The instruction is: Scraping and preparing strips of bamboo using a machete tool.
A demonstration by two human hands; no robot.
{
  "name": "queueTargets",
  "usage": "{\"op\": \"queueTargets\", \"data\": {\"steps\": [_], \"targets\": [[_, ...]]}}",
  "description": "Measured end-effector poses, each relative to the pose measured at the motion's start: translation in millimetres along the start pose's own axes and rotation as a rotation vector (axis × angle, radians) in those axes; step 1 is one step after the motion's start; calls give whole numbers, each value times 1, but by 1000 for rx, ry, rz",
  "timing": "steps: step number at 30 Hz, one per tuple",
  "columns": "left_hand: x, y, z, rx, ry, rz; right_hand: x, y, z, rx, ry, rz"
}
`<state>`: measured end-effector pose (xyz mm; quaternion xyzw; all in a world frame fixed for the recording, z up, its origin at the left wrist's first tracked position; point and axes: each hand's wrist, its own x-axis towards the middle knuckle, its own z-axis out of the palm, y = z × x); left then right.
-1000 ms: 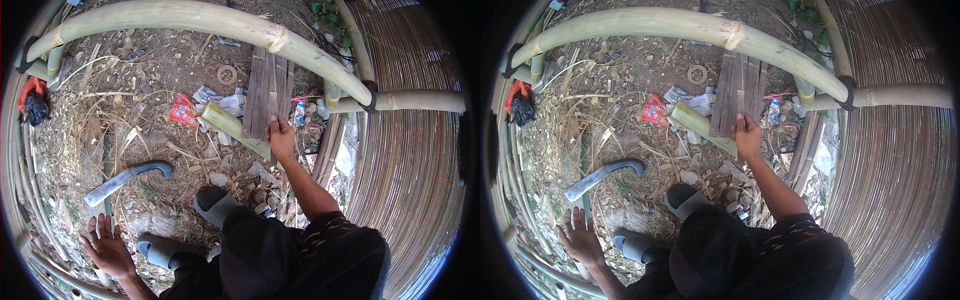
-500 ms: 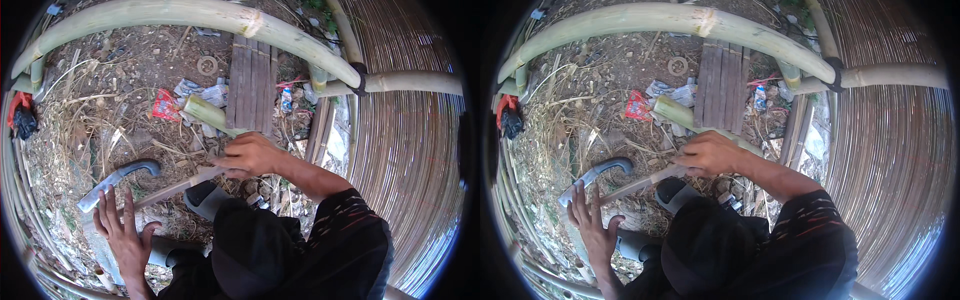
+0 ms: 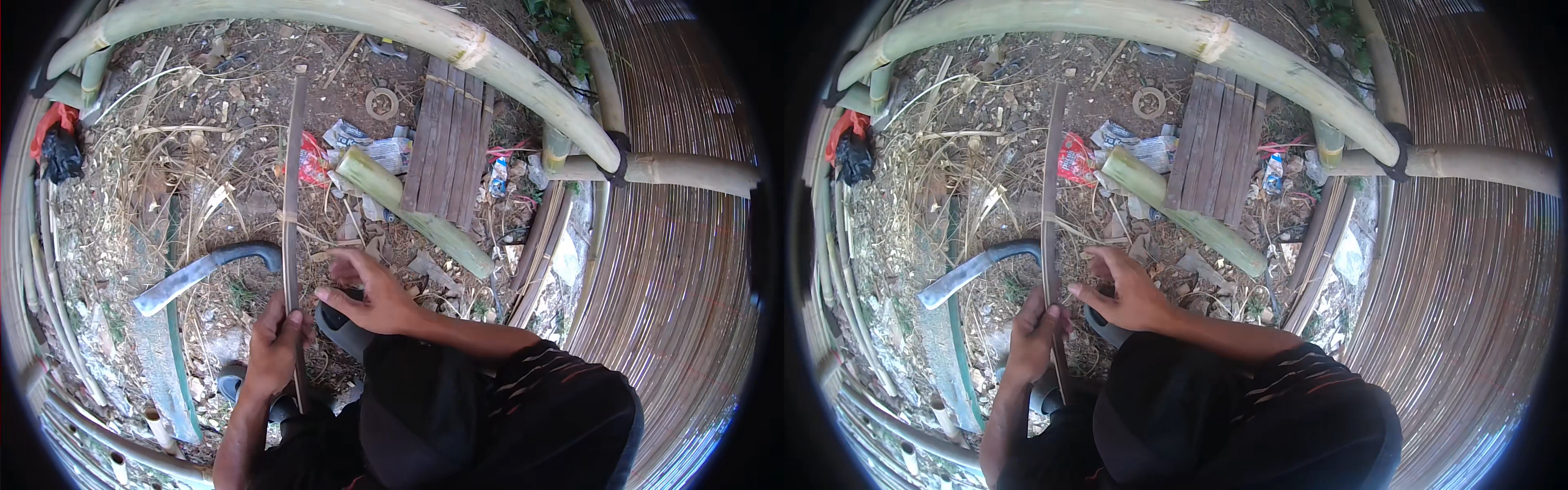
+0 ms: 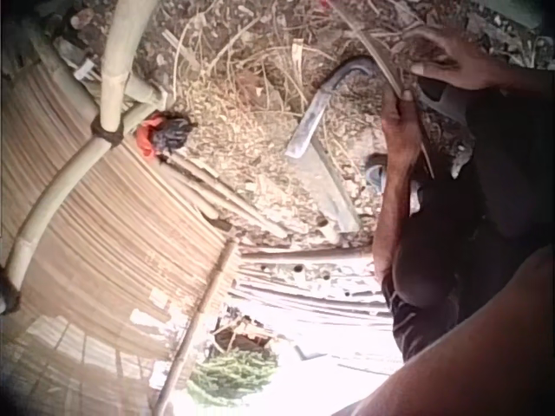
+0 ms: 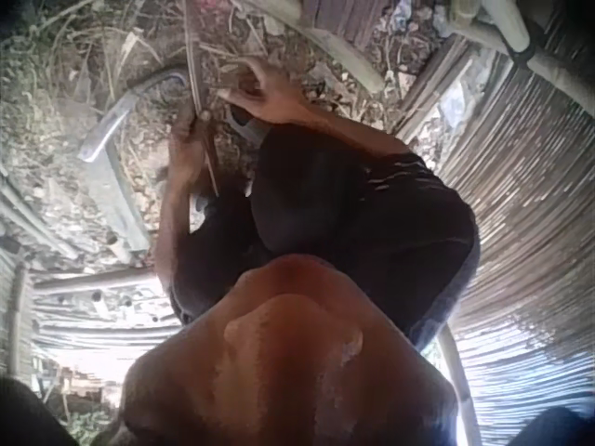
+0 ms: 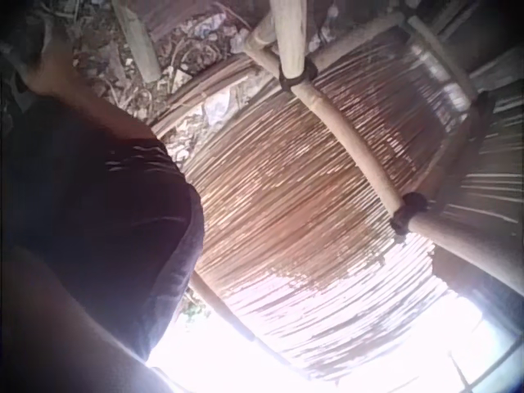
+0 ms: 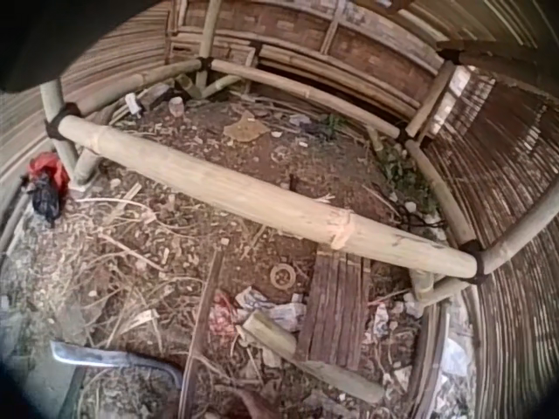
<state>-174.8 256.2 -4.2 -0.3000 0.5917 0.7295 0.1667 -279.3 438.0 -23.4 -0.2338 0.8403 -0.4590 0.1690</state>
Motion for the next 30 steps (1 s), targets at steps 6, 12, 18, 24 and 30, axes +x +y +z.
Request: {"op": "queueTargets", "data": {"steps": [6,12,18,24,30], "targets": [[25,11,15,-208,-87,25,-3,-3,15,867,-620,524],[6,23,-29,-7,211,262,37,72,-50,566,271,523],[-1,16,-47,-69,312,184,90,176,-127,-113,635,510],[-8,10,-56,-30,333,167,107,186,-134,-440,642,545],[-15,5,-67,-43,400,180,105,167,-152,-575,615,889]]}}
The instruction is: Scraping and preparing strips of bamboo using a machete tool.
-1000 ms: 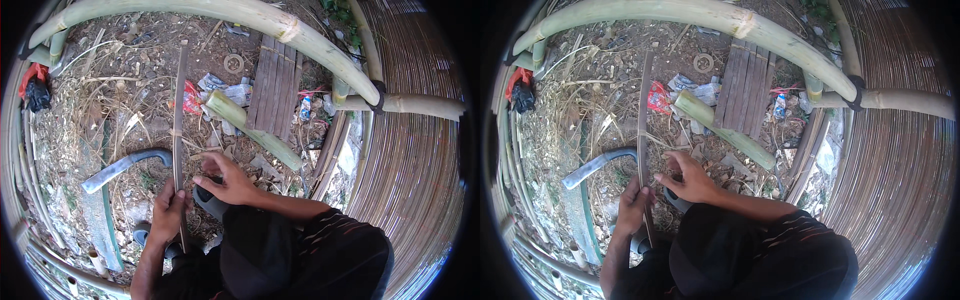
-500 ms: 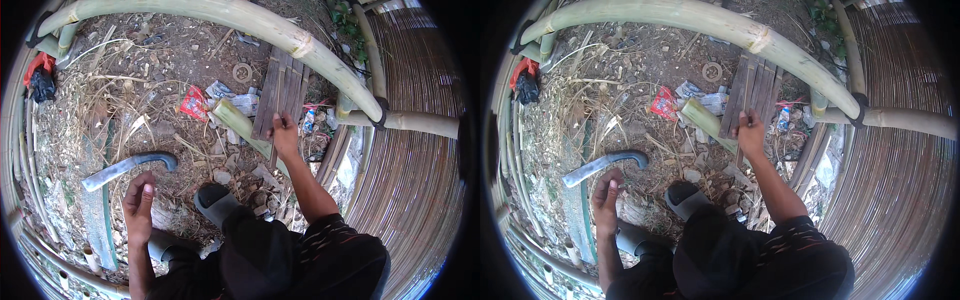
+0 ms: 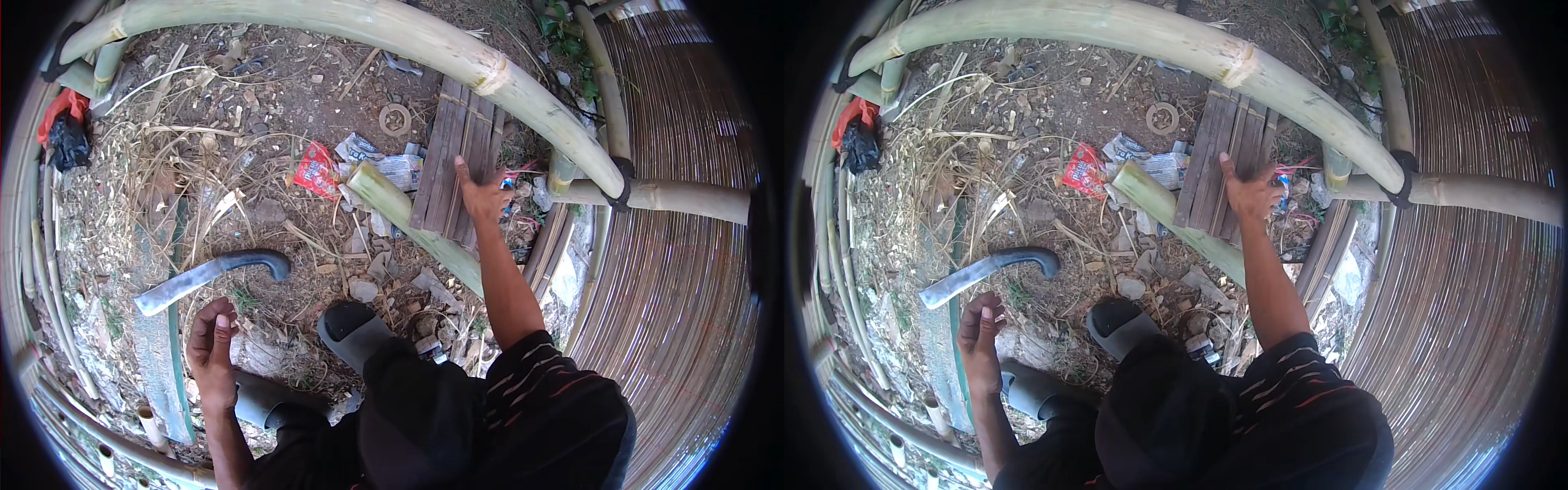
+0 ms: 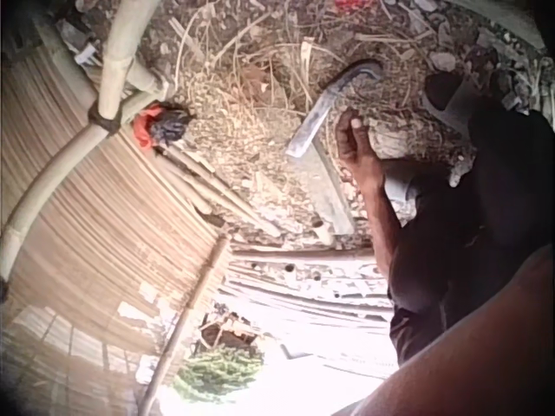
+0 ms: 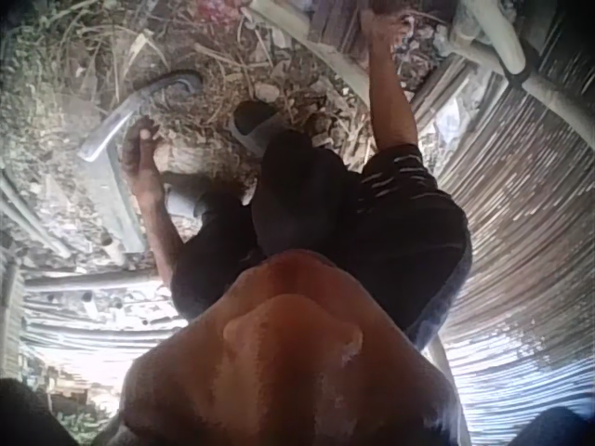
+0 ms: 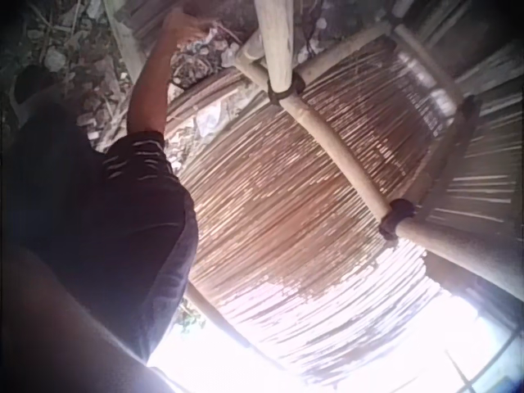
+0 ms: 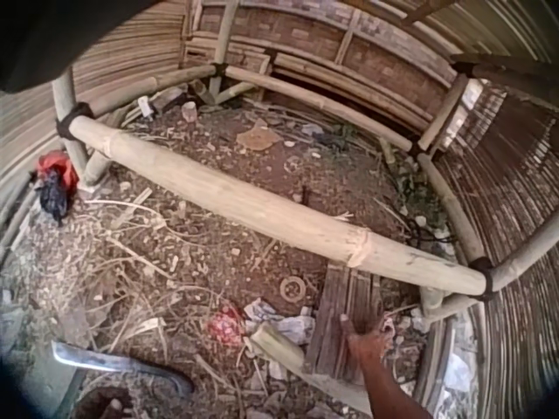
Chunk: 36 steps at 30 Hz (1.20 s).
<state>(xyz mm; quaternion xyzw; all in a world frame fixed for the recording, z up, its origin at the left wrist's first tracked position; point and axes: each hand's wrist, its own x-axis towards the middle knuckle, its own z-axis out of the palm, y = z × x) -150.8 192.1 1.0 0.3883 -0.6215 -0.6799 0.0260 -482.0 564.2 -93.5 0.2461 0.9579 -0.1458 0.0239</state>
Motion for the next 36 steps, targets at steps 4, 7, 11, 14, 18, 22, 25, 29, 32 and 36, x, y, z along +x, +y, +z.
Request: {"op": "queueTargets", "data": {"steps": [4,7,11,14,18,22,25,29,32,36], "targets": [[-2,1,-1,-29,13,-3,15,-6,10,160,-239,112],[-3,-1,-5,-11,21,-15,-13,-43,19,-36,-319,137],[-5,4,-4,10,6,14,-6,-50,12,-164,-319,126],[-10,5,-10,-51,31,15,6,-36,25,-195,-193,-9],[-17,3,-23,-66,56,4,41,-2,37,-73,-332,-31],[-22,1,-34,-69,67,-30,66,2,49,-85,-241,65],[-28,-5,-48,-12,56,-15,27,-10,11,62,-368,-24],[-27,-13,-67,6,58,-30,-62,6,-54,175,-307,-72],[-11,-18,-64,-9,32,-28,-124,51,-59,50,-131,-134],[13,-25,-34,64,-129,62,-166,103,-28,-156,-267,-105]]}}
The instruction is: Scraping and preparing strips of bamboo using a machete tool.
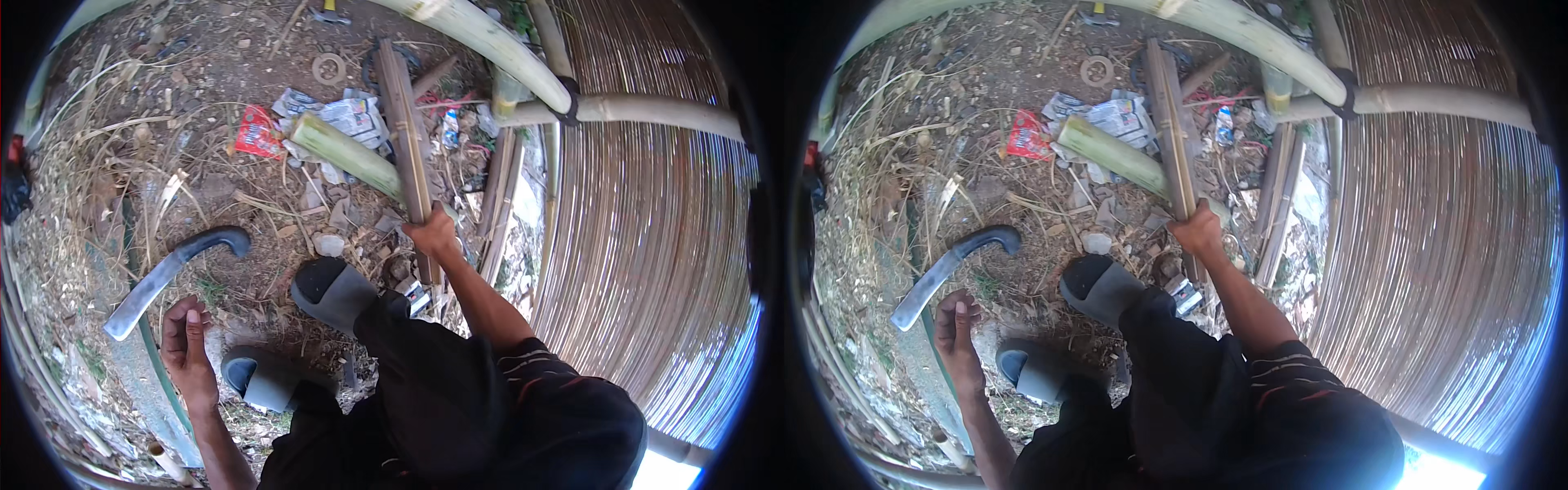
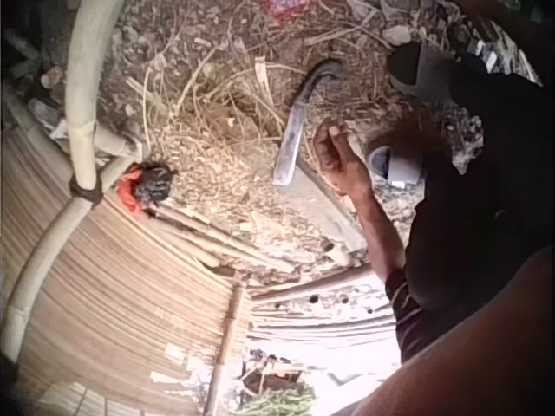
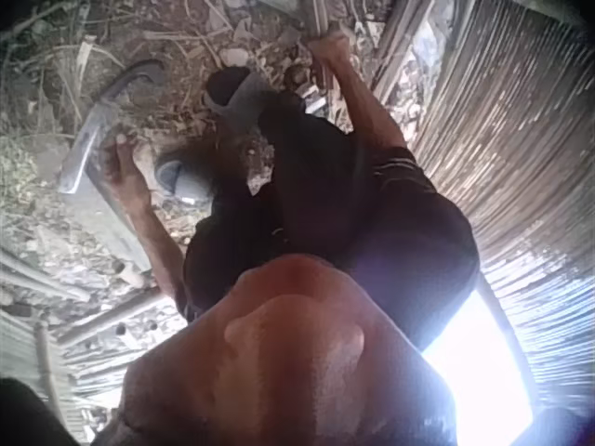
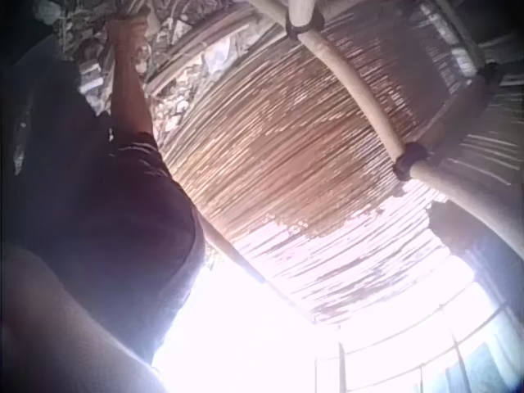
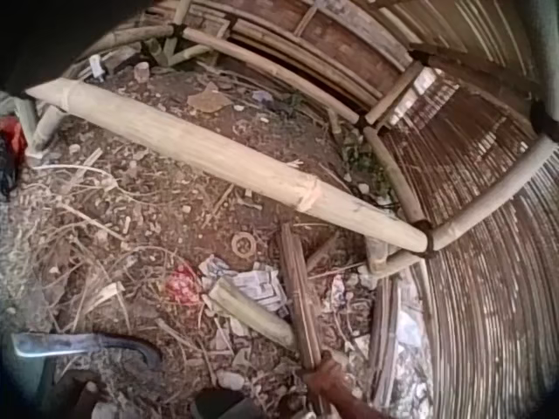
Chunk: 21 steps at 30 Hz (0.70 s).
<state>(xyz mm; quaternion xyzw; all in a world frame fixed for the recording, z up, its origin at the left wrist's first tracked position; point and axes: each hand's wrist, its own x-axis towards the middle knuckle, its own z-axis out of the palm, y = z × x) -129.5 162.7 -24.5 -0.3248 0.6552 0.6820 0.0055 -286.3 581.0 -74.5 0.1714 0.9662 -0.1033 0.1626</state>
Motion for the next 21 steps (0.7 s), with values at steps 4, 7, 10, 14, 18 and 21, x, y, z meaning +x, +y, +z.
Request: {"op": "queueTargets", "data": {"steps": [4,7,10,14,18,21], "targets": [[4,-21,67,-79,-328,-7,-28,7,-4,32,43,115],[0,-63,106,-103,-466,39,-44,23,-17,23,-61,92],[-18,-129,113,86,-520,116,-105,35,-53,109,-88,78],[-23,-143,115,595,-463,956,-193,96,-83,148,-53,191],[-35,-146,133,555,-485,766,-249,185,-87,82,80,383],[-31,-154,126,627,-409,755,-242,221,-81,26,92,578]]}}
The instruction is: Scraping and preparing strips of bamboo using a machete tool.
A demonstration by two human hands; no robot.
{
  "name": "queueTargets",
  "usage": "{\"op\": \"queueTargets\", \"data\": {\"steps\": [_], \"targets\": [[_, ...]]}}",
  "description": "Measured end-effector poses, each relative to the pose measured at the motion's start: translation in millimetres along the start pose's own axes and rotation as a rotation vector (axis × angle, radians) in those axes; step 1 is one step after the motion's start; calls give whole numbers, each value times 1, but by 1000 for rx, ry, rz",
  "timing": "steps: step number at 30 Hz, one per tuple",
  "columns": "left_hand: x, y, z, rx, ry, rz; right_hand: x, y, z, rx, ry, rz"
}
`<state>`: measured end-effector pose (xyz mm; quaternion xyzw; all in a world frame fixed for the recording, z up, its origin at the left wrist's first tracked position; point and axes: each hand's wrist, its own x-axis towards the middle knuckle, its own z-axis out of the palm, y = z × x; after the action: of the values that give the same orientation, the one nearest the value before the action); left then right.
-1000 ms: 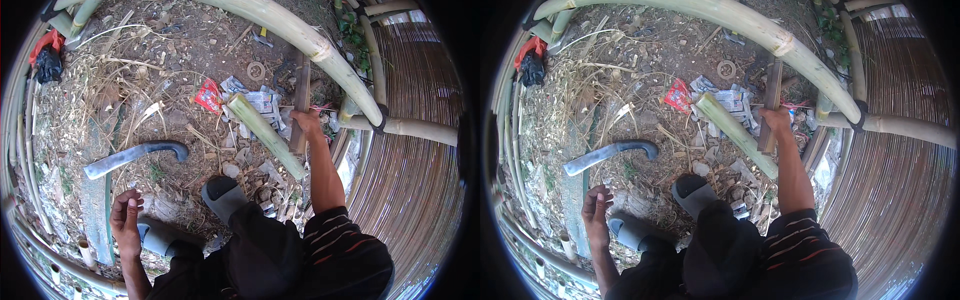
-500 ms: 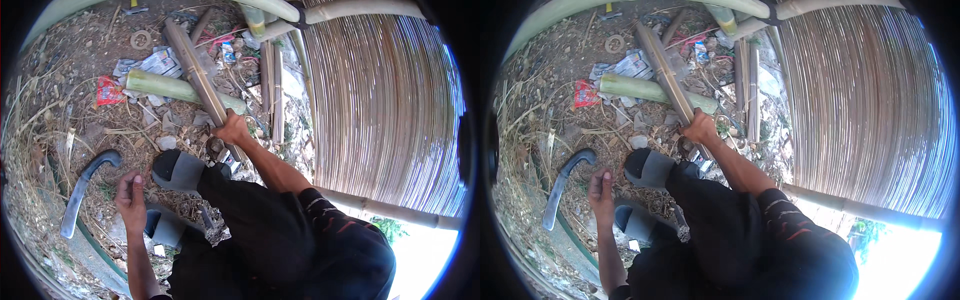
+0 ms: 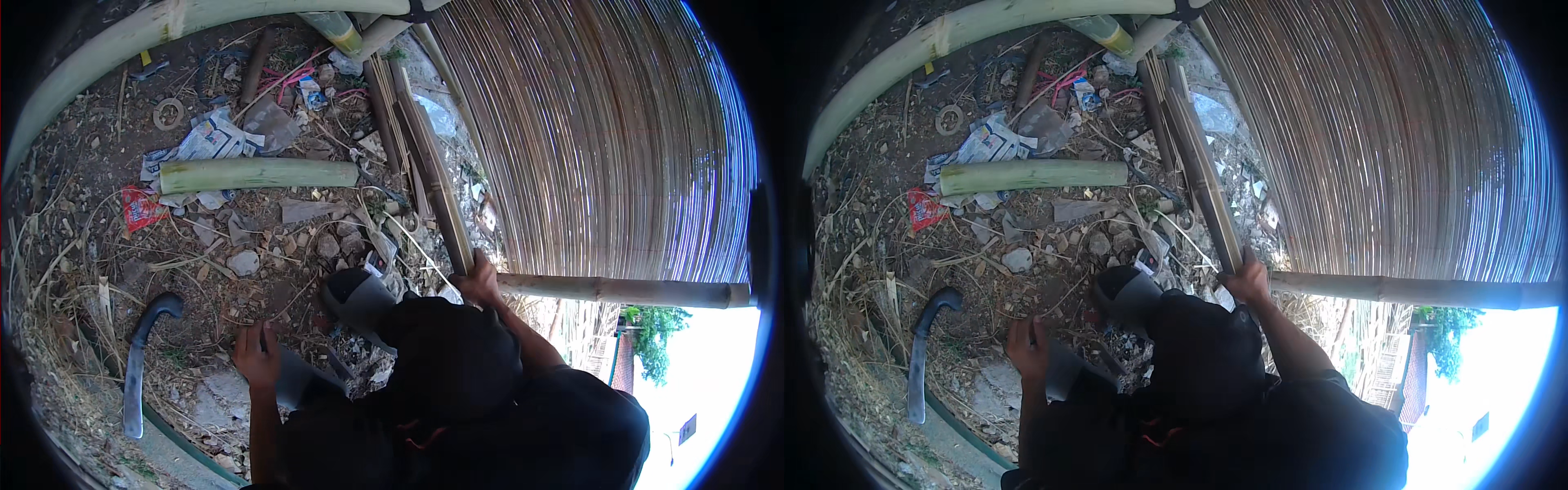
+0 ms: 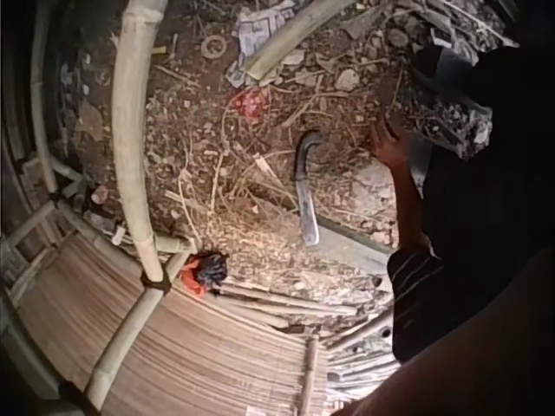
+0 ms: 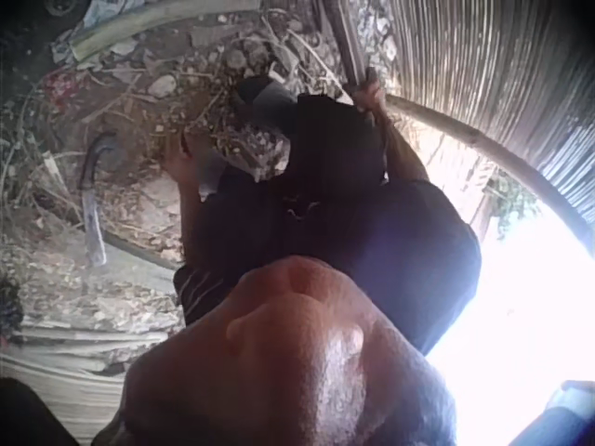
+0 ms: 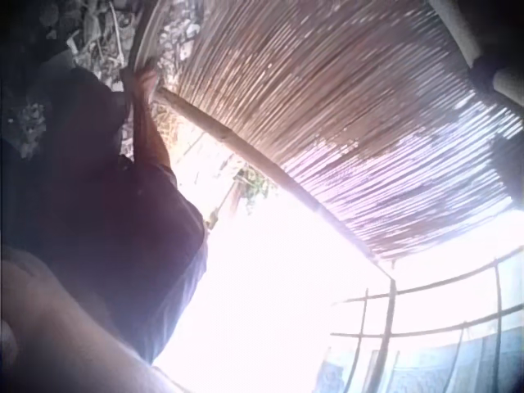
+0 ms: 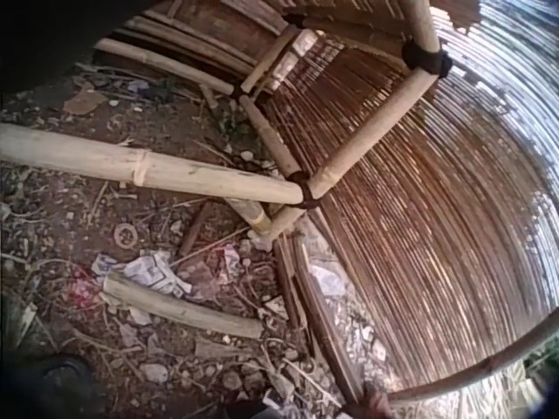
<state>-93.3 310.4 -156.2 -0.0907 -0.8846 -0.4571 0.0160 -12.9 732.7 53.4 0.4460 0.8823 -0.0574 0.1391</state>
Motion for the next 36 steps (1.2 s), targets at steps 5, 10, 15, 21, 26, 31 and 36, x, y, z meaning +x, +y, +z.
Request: {"op": "queueTargets", "data": {"steps": [5,10,15,21,26,31,36], "targets": [[2,-1,-2,31,-1,-9,87,17,-3,25,161,97],[21,20,-13,20,-88,-129,221,36,9,71,190,47],[29,57,-14,16,-133,-296,344,21,21,48,170,-44],[-8,72,-29,87,-257,-322,419,12,29,101,226,-83],[-20,83,-36,140,-170,-509,409,63,54,125,247,-71],[-18,75,-35,111,-184,-570,418,72,58,104,267,-17],[-22,64,-36,87,-210,-598,438,30,47,105,234,-67]]}}
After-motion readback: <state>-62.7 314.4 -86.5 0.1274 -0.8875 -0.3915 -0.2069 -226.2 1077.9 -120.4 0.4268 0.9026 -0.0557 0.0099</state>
